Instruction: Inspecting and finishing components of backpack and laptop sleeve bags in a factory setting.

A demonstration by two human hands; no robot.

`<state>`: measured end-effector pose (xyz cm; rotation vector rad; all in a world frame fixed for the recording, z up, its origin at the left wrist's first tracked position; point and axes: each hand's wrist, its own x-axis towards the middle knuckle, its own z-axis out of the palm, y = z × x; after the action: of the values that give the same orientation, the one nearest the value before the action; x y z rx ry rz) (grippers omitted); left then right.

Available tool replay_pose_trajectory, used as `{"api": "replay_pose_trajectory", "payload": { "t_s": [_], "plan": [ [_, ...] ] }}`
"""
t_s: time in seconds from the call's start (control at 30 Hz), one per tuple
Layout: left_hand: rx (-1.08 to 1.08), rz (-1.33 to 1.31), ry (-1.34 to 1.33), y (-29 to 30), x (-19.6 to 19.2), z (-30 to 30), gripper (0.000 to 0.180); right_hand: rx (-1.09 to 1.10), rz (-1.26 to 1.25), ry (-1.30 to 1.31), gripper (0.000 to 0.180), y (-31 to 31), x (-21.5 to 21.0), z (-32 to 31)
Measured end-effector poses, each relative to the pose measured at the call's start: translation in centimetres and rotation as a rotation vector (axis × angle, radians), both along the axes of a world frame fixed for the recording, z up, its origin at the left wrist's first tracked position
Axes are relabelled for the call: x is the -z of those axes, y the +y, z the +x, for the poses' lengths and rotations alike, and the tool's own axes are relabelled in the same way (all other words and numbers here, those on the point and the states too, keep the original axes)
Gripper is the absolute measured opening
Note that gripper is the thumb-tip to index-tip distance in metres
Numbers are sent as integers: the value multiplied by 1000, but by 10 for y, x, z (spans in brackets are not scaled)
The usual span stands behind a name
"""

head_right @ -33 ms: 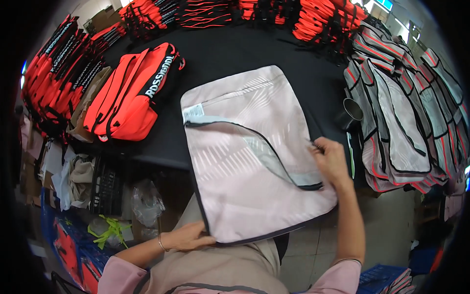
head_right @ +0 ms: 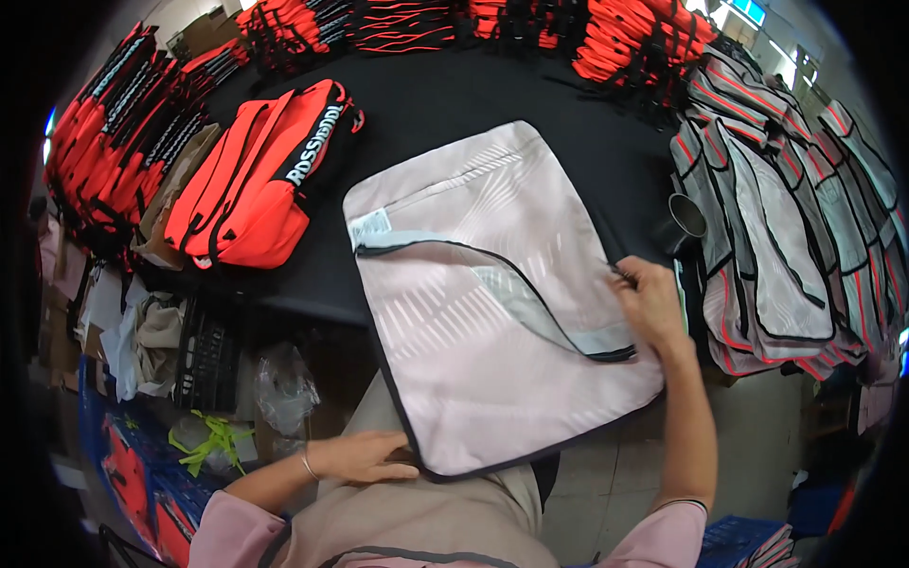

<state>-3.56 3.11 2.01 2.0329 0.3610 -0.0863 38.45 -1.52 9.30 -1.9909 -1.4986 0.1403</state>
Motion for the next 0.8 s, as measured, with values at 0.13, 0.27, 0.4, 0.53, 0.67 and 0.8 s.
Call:
{"api": "replay_pose_trajectory", "payload": {
  "t_s": [0.13, 0.27, 0.4, 0.53, 0.67, 0.8],
  "plan": [
    [-619, 77, -492, 88, -41, -12, 25, -61, -20, -271, 11, 21, -55, -11],
    [-1045, 451, -674, 204, -32, -13, 49, -195, 132, -382, 34, 42, -101, -21],
    [-980, 763, -318, 215, -30, -13, 63, -271, 290, -701, 42, 86, -132, -11],
    [-952, 208, -449, 167, -26, -19, 36, -286, 421, -1050, 31, 167, -167, -22],
    [-1095, -6, -518, 126, 18, 13, 33, -194, 592, -895, 32, 261, -145, -50],
    [-1127, -584, -308, 101, 31, 25, 45, -197, 390, -356, 27, 250, -84, -110]
  ]
}}
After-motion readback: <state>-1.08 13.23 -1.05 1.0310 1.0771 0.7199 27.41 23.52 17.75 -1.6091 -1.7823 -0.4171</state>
